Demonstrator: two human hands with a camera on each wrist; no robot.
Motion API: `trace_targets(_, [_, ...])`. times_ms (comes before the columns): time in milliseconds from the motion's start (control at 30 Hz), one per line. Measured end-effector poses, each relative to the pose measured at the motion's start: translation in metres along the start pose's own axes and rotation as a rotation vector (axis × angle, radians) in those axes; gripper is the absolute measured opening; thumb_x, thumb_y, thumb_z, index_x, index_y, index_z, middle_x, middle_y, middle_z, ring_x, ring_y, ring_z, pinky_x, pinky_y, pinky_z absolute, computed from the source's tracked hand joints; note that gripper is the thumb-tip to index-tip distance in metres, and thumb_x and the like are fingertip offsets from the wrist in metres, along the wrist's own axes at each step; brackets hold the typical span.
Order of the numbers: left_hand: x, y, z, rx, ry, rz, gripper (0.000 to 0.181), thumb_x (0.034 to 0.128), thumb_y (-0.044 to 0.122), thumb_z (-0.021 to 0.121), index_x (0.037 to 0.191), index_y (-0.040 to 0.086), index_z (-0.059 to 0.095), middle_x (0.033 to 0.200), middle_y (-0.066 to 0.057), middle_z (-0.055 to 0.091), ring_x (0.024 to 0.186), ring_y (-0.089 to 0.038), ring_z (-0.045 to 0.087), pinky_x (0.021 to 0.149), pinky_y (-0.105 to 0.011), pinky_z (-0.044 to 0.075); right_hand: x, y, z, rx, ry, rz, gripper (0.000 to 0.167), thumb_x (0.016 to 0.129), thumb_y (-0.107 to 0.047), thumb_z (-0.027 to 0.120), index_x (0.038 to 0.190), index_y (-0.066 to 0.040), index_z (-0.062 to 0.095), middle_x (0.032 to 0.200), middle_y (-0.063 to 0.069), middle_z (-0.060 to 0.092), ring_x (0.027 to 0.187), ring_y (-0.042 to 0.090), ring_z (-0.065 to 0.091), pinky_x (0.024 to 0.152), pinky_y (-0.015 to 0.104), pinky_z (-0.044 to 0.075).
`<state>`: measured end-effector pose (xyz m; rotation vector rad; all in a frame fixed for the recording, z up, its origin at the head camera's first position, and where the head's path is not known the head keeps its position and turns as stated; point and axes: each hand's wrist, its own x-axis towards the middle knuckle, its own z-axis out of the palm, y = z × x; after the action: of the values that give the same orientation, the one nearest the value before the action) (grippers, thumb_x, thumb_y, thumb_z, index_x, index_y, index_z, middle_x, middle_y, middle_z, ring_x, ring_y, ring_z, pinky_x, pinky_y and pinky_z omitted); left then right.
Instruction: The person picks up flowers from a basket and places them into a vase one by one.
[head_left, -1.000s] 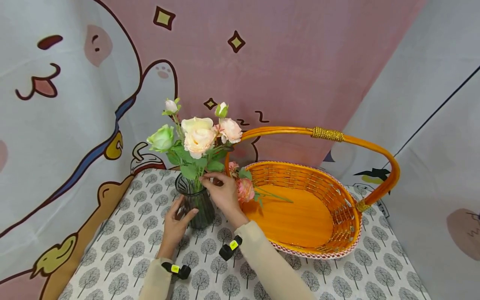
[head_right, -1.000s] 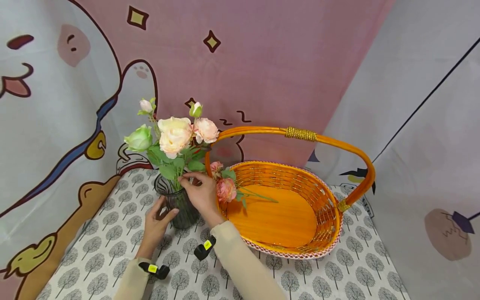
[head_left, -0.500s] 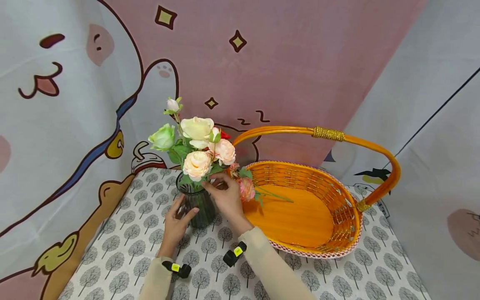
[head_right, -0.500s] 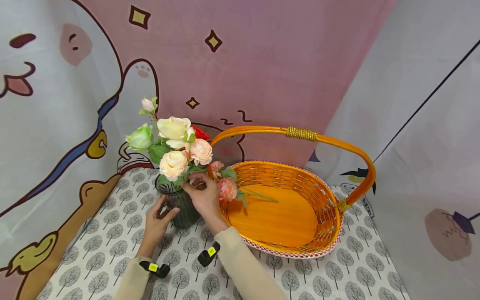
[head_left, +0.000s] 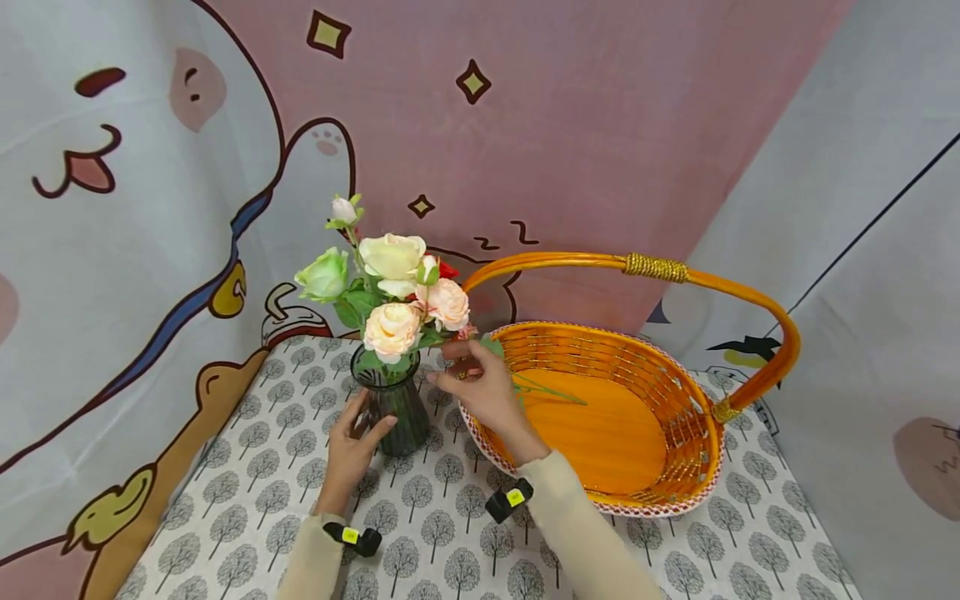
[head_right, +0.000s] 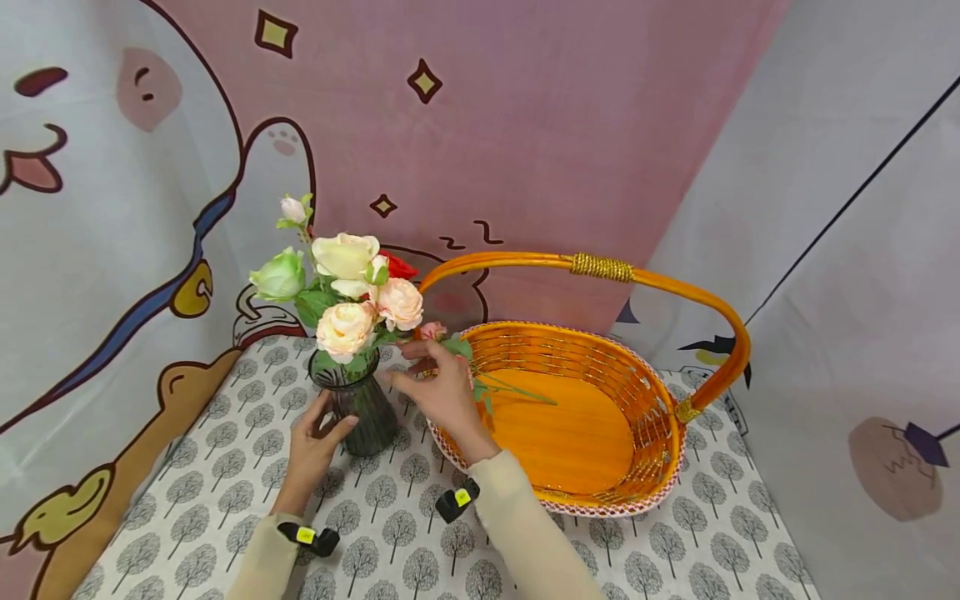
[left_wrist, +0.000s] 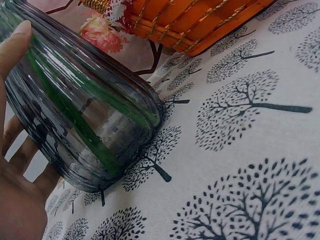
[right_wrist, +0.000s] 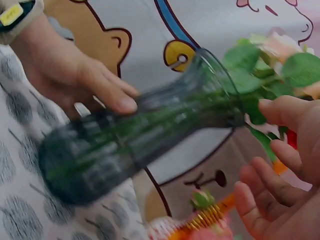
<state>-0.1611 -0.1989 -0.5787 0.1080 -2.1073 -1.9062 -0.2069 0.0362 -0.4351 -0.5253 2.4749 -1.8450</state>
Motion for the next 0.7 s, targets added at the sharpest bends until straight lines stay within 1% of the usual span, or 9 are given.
trace_targets(167, [0.000, 0.001, -0.001, -0.001, -0.008, -0.012, 0.080, 0.0928, 0.021, 0.079, 0.160, 0.015, 0.037, 0.160, -0.007, 0.042, 0.150, -0.027, 0.037, 0.127, -0.059, 0.028, 0.000, 0.005, -0.024, -0.035, -0.035, 0.003, 0.045, 0.089, -0.031, 0.082, 0.129, -0.019, 0.067, 0.127, 0.009, 0.068, 0.106, 0.026, 0.065, 0.089, 0.036, 0.057])
trace_targets(267, [0.000, 0.001, -0.001, 0.002, -0.012, -0.019, 0.081, 0.0925, 0.023, 0.079, 0.160, 0.015, 0.036, 0.161, -0.006, 0.040, 0.151, -0.027, 0.036, 0.128, -0.058, 0.027, 0.001, 0.011, -0.039, -0.044, -0.051, 0.016, 0.047, 0.090, -0.028, 0.081, 0.133, -0.019, 0.065, 0.130, 0.011, 0.066, 0.111, 0.028, 0.064, 0.094, 0.041, 0.058])
trace_targets(400, [0.000, 0.000, -0.001, 0.001, -0.013, -0.030, 0.082, 0.0921, 0.025, 0.080, 0.161, 0.016, 0.035, 0.162, -0.006, 0.038, 0.151, -0.026, 0.035, 0.128, -0.057, 0.027, 0.002, 0.019, -0.060, -0.068, -0.082, 0.022, 0.046, 0.093, -0.025, 0.077, 0.136, -0.020, 0.063, 0.137, 0.010, 0.063, 0.121, 0.033, 0.062, 0.104, 0.049, 0.055])
trace_targets(500, [0.000, 0.001, -0.001, 0.004, -0.013, -0.035, 0.083, 0.0919, 0.025, 0.080, 0.161, 0.015, 0.035, 0.163, -0.006, 0.037, 0.151, -0.027, 0.035, 0.128, -0.057, 0.028, 0.004, 0.026, -0.074, -0.106, -0.099, 0.039, 0.050, 0.095, -0.025, 0.075, 0.141, -0.017, 0.059, 0.142, 0.012, 0.060, 0.123, 0.037, 0.061, 0.106, 0.054, 0.053])
trace_targets(600, [0.000, 0.001, -0.001, 0.005, -0.012, -0.032, 0.082, 0.0917, 0.024, 0.080, 0.161, 0.015, 0.036, 0.163, -0.007, 0.038, 0.151, -0.028, 0.035, 0.127, -0.058, 0.028, 0.005, 0.032, -0.087, -0.138, -0.101, 0.064, 0.052, 0.095, -0.027, 0.075, 0.143, -0.016, 0.056, 0.144, 0.012, 0.058, 0.124, 0.037, 0.060, 0.106, 0.054, 0.053])
trace_targets(700, [0.000, 0.001, -0.001, 0.003, -0.012, -0.029, 0.082, 0.0916, 0.024, 0.080, 0.161, 0.014, 0.036, 0.162, -0.007, 0.039, 0.151, -0.028, 0.035, 0.127, -0.058, 0.028, 0.008, 0.040, -0.098, -0.164, -0.094, 0.082, 0.052, 0.095, -0.029, 0.075, 0.143, -0.018, 0.056, 0.144, 0.011, 0.058, 0.126, 0.036, 0.059, 0.107, 0.054, 0.053])
